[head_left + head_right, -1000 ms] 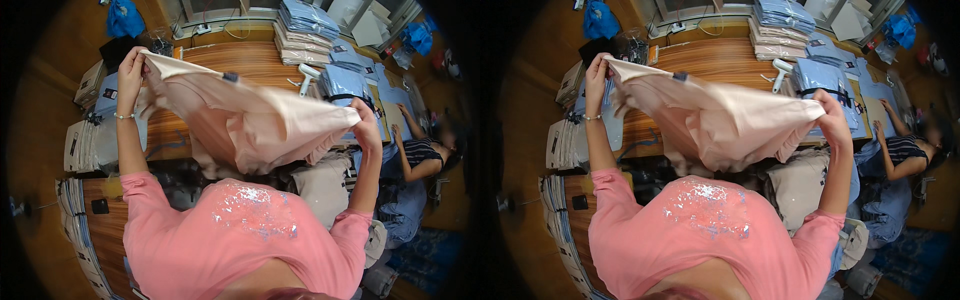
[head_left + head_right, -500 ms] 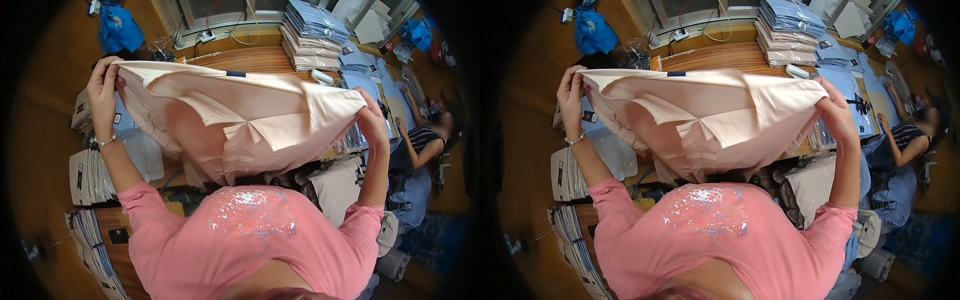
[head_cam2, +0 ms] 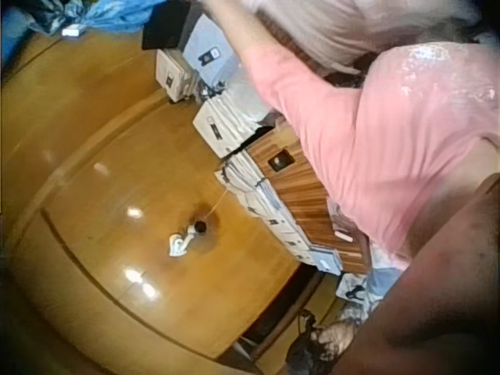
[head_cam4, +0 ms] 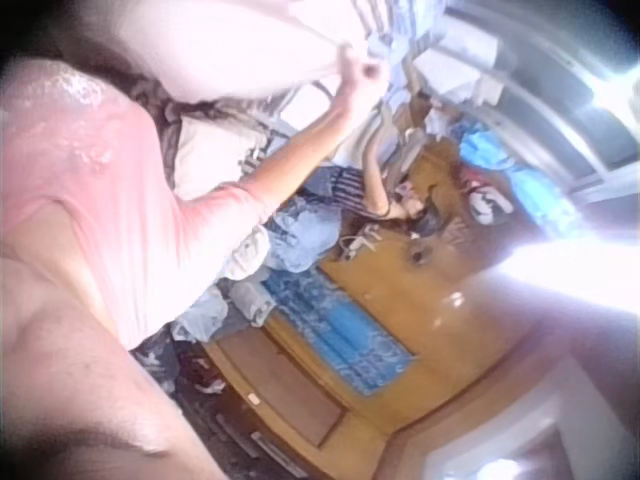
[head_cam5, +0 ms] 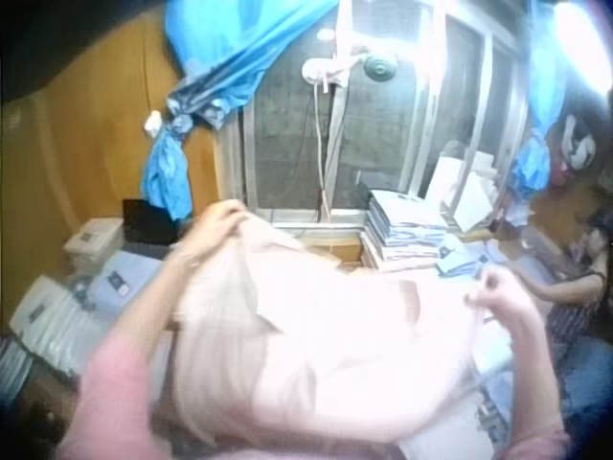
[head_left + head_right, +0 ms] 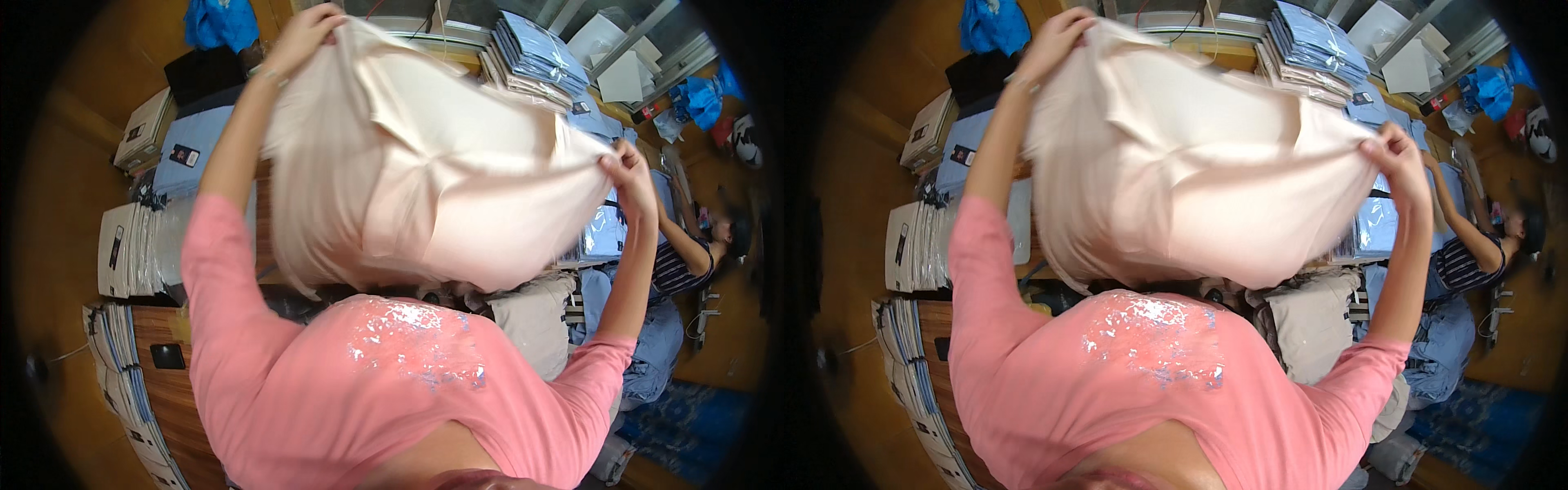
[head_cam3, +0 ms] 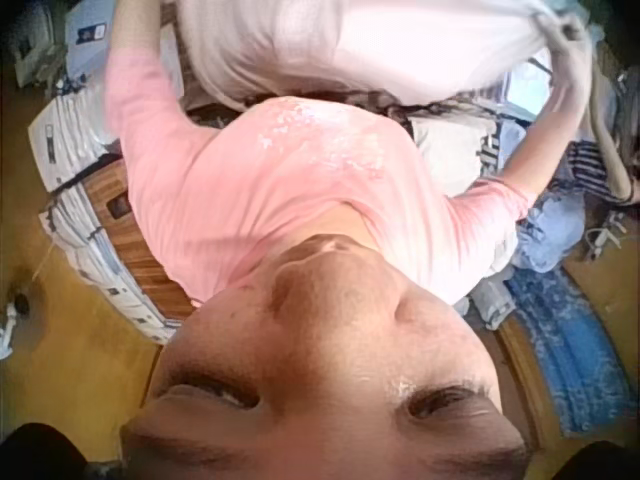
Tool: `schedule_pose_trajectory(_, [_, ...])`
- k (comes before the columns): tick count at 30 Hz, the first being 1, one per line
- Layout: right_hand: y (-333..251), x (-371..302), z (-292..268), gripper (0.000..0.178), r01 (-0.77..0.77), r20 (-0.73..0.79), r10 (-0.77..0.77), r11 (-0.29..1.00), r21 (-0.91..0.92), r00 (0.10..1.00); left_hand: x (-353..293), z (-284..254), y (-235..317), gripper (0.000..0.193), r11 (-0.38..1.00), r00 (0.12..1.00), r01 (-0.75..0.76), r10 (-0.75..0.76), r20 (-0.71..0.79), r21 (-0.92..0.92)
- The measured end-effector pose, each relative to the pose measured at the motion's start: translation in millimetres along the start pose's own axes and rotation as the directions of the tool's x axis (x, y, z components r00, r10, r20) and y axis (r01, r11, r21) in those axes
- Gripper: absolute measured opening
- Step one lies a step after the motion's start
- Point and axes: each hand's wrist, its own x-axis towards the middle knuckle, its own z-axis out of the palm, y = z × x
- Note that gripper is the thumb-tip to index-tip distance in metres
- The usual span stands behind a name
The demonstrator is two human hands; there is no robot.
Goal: The person folds a shirt by placing it on a wooden surface, smoothing it, and using a cardboard template to fold the sleeves and sides before placing it in a plastic bag. They also remove a tag from a second shirt and begin the same folding process.
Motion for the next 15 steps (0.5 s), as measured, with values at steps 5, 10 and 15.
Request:
schedule_pose_trajectory(5, [-94.7, 8.4, -65.6, 0.007, 0.276, -0.267, -0.303, 0.952, -0.134, 0.915, 84.8, 24.8, 24.3, 0.012, 0.831, 0.828, -0.545, 0.513, -0.224, -0.111])
schedule_pose_trajectory(10, [-161.8, -38.6, -14.7, 0.014, 0.267, -0.419, -0.291, 0.957, -0.116, 0.860, 114.3, 23.2, -4.7, 0.014, 0.657, 0.657, -0.746, 0.697, -0.286, -0.112])
schedule_pose_trajectory(15, [-83.7, -33.7, 149.6, 0.031, -0.187, -0.107, 0.160, 0.926, -0.327, 0.981, 43.4, -1.2, -147.1, 0.021, 0.856, 0.996, -0.021, -0.029, -0.090, -0.516])
